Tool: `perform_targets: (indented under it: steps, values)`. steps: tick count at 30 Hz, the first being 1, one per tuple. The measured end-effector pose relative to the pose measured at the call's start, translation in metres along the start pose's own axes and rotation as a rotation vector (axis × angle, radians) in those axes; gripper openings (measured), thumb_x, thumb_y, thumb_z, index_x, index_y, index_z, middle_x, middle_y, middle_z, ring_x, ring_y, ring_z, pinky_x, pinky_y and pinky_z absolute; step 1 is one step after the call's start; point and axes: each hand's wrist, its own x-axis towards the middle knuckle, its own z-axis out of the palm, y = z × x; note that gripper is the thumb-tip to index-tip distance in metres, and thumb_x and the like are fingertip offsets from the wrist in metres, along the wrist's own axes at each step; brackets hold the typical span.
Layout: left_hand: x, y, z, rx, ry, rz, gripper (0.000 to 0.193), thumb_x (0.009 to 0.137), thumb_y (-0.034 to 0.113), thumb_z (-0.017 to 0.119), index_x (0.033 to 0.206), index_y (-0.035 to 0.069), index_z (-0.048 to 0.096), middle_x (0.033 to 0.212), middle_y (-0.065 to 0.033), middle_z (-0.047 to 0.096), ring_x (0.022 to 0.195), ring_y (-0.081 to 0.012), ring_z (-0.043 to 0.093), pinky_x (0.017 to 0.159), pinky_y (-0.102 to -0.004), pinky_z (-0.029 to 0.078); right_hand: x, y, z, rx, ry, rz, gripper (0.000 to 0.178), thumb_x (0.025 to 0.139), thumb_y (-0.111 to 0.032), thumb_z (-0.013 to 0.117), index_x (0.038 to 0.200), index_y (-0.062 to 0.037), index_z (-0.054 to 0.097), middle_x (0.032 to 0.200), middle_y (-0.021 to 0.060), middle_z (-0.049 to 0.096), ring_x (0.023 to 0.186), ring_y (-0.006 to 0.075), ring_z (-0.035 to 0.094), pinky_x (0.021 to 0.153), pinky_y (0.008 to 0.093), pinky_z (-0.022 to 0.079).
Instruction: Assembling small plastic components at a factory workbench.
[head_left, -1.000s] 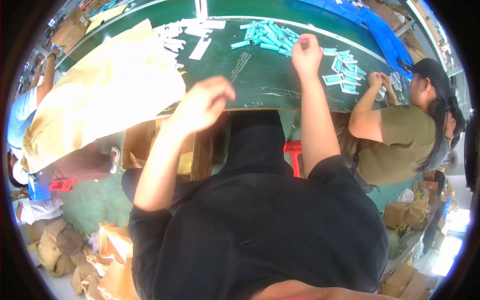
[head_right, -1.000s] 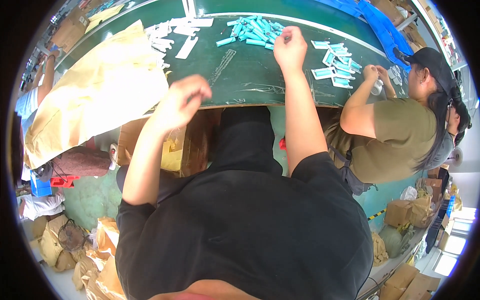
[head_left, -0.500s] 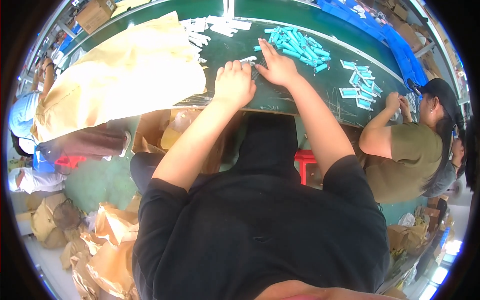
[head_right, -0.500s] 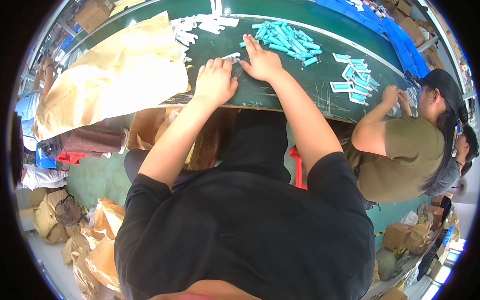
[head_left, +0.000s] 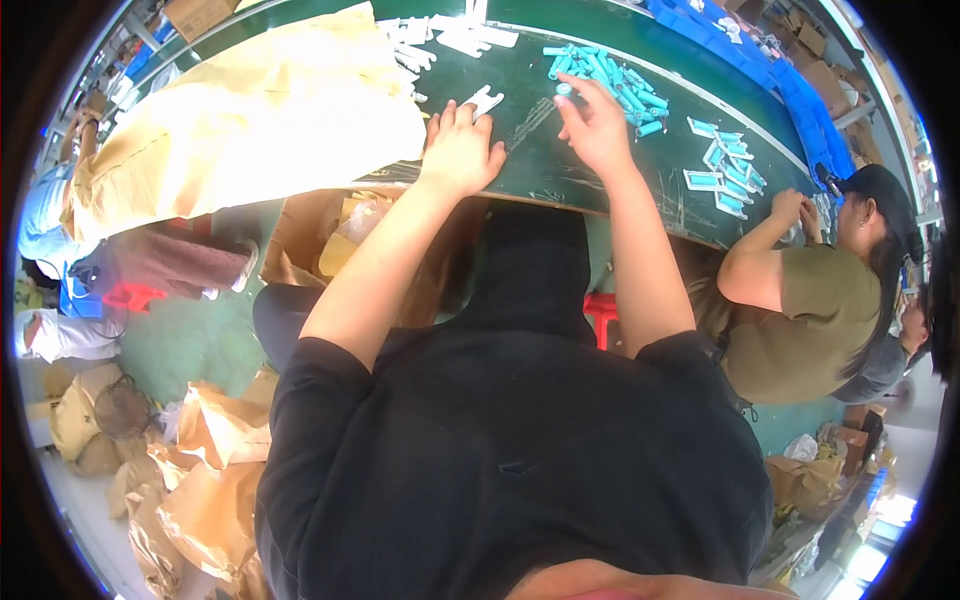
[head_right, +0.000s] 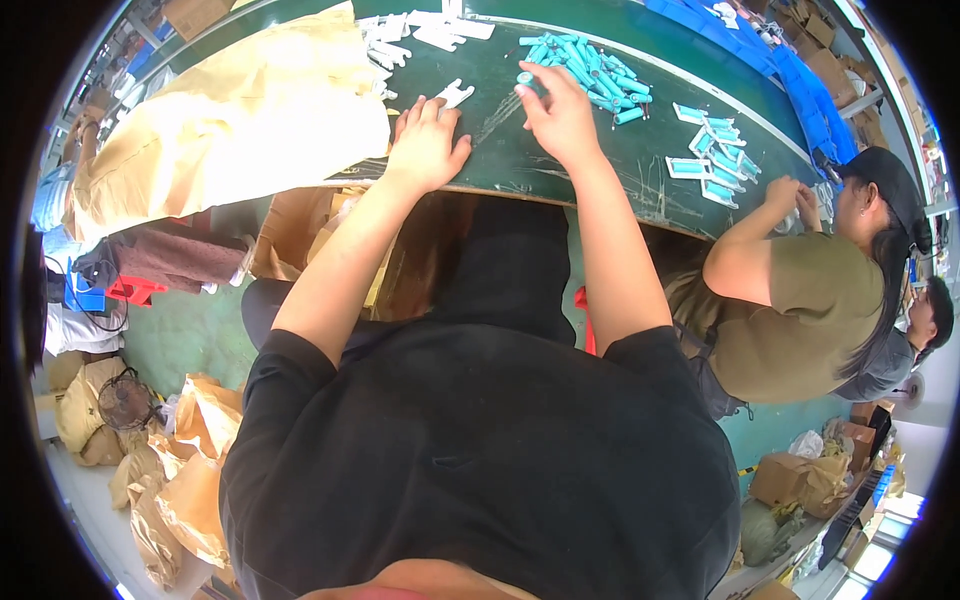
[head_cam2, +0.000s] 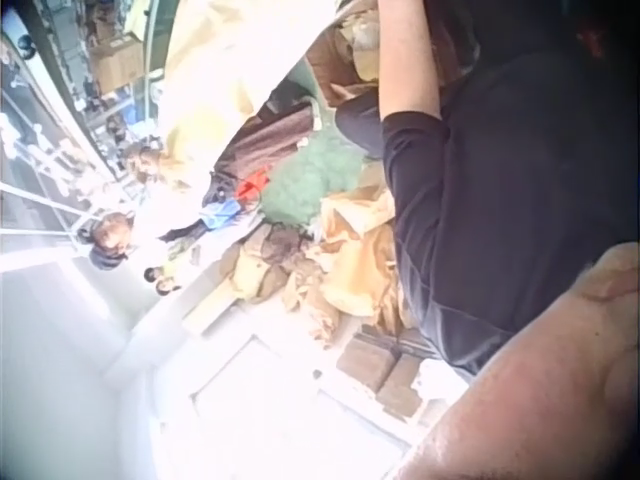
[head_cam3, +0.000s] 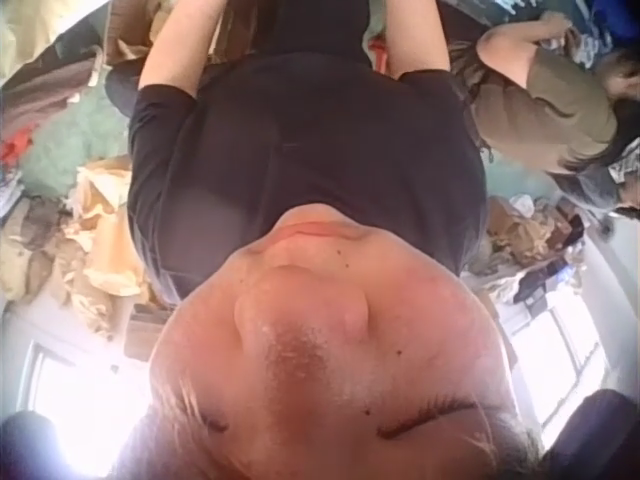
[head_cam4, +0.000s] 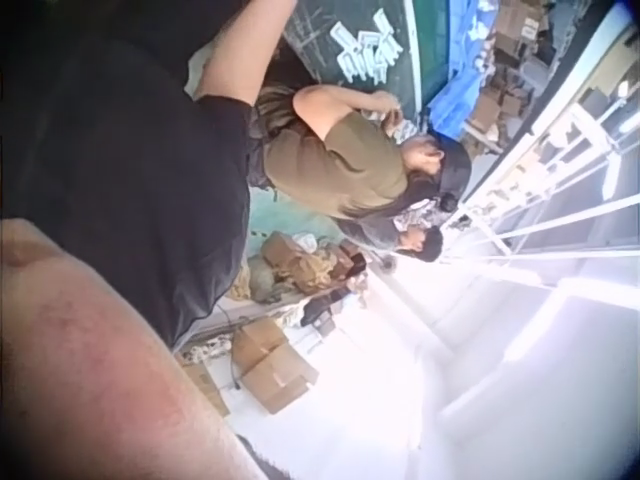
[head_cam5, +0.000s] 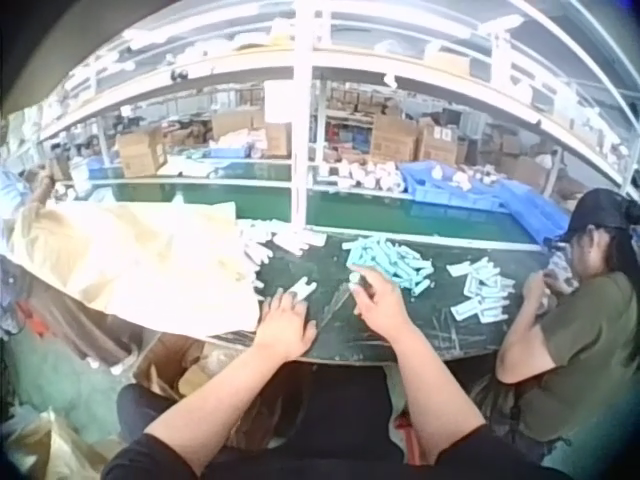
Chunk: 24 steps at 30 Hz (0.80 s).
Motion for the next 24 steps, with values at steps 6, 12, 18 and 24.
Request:
perform_targets:
  steps: [6,12,18,24]
  values:
    - [-0.011,0.021,-0.014,-0.057,0.081,0.138,0.028,0.093,0.03,0.071,0.1,0.003,0.075,0.103,-0.012,0.07,0.105,-0.0328,0.064,0.097,-0.0496,0.051,-0.019,0.028,-0.019,0.229,0.26,0.046,0.023,0.097,-0.012,0.082,0.117,-0.0054,0.072,0.091,0.0037,0.076,0.063,0.0091,0.066,0.058,0.0251,0.054]
    - [-0.019,0.028,-0.018,-0.319,0.057,0.303,0.012,0.091,0.009,0.069,0.091,-0.001,0.077,0.11,-0.0145,0.074,0.106,-0.0351,0.069,0.095,-0.0437,0.057,-0.042,0.037,-0.014,0.375,0.339,0.233,0.026,0.097,-0.015,0.084,0.096,-0.0025,0.062,0.083,0.0049,0.072,0.065,0.0091,0.068,0.058,0.0252,0.057]
    - [-0.002,0.019,-0.016,-0.383,-0.119,0.322,0.013,0.086,-0.001,0.066,0.092,-0.001,0.078,0.109,-0.0169,0.077,0.102,-0.0359,0.074,0.094,-0.0432,0.06,-0.05,0.027,0.001,-0.205,0.415,0.066,0.038,0.081,-0.026,0.095,0.084,-0.0038,0.064,0.078,0.0077,0.071,0.066,0.0174,0.07,0.06,0.0359,0.054]
    - [0.015,0.035,-0.038,-0.178,-0.366,0.293,0.006,0.086,0.002,0.067,0.087,0.0,0.073,0.098,-0.0179,0.077,0.1,-0.0374,0.074,0.09,-0.0466,0.06,-0.051,0.038,0.001,-0.472,0.091,-0.17,0.03,0.08,-0.021,0.09,0.085,-0.0056,0.065,0.097,0.0081,0.069,0.068,0.0254,0.065,0.065,0.0371,0.054]
